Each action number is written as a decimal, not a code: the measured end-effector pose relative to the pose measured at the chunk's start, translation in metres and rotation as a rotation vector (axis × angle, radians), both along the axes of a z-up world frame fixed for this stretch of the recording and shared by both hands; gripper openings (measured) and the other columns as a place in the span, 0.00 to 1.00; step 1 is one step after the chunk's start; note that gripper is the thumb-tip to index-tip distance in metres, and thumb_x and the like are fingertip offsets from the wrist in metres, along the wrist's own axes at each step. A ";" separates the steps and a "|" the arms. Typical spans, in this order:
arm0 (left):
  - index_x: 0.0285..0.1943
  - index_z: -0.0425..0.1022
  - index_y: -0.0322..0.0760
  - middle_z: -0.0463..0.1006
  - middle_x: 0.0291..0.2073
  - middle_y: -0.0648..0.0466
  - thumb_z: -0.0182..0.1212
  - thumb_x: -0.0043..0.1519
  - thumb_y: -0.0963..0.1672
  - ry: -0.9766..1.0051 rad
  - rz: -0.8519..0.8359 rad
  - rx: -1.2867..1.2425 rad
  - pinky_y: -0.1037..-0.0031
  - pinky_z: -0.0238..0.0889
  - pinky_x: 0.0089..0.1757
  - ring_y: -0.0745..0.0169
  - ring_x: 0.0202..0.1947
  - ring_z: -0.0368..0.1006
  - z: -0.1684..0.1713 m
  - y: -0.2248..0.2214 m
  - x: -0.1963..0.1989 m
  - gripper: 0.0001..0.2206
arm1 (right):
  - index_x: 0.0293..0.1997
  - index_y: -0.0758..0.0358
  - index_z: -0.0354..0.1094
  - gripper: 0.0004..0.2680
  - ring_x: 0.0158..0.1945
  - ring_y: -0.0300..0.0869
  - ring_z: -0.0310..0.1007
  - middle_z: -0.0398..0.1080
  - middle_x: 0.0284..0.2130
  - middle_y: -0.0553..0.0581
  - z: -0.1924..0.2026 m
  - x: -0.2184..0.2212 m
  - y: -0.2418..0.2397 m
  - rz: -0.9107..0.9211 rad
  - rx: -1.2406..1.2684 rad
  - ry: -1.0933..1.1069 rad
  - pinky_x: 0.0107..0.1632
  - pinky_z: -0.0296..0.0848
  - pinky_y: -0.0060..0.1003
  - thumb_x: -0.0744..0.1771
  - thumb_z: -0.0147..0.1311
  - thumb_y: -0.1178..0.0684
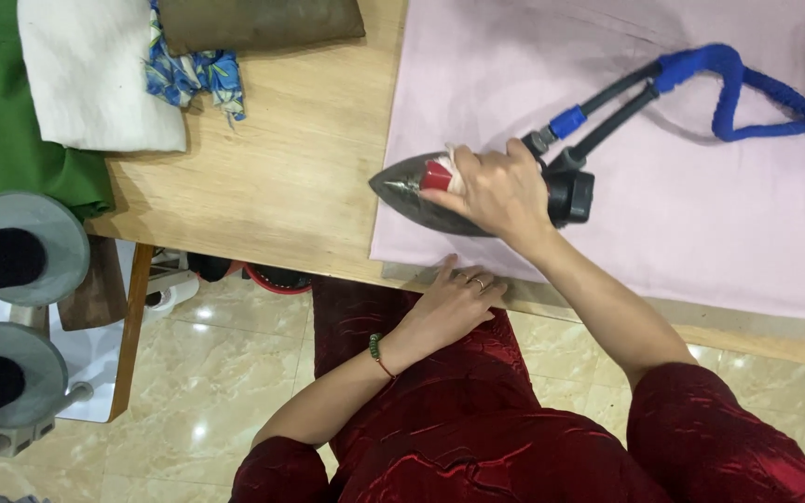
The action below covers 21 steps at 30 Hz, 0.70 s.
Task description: Ironing a piece of pink fabric on a work table using a steam iron.
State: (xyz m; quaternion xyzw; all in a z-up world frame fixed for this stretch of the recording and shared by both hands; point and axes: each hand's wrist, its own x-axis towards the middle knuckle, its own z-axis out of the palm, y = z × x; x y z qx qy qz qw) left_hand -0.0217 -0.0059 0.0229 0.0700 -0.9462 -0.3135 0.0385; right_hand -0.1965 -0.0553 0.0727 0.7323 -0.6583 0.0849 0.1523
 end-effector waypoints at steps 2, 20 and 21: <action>0.59 0.76 0.35 0.78 0.55 0.39 0.66 0.62 0.47 -0.004 0.007 0.003 0.35 0.48 0.62 0.40 0.61 0.72 -0.007 0.000 -0.002 0.18 | 0.35 0.56 0.69 0.25 0.21 0.45 0.75 0.70 0.15 0.55 -0.004 -0.003 0.000 -0.021 -0.005 -0.004 0.39 0.65 0.39 0.67 0.47 0.20; 0.64 0.69 0.39 0.77 0.57 0.50 0.65 0.62 0.50 0.022 0.049 -0.135 0.45 0.56 0.59 0.52 0.63 0.69 -0.029 -0.001 0.018 0.24 | 0.62 0.61 0.62 0.31 0.21 0.44 0.71 0.67 0.19 0.47 -0.040 -0.124 -0.142 -0.312 -0.112 0.249 0.24 0.67 0.39 0.74 0.46 0.15; 0.65 0.69 0.40 0.77 0.58 0.51 0.64 0.62 0.50 0.038 0.073 -0.125 0.45 0.56 0.60 0.53 0.64 0.68 -0.032 -0.001 0.020 0.23 | 0.53 0.56 0.70 0.27 0.27 0.47 0.76 0.74 0.27 0.50 -0.038 -0.127 -0.148 -0.275 -0.199 0.161 0.25 0.70 0.40 0.73 0.50 0.18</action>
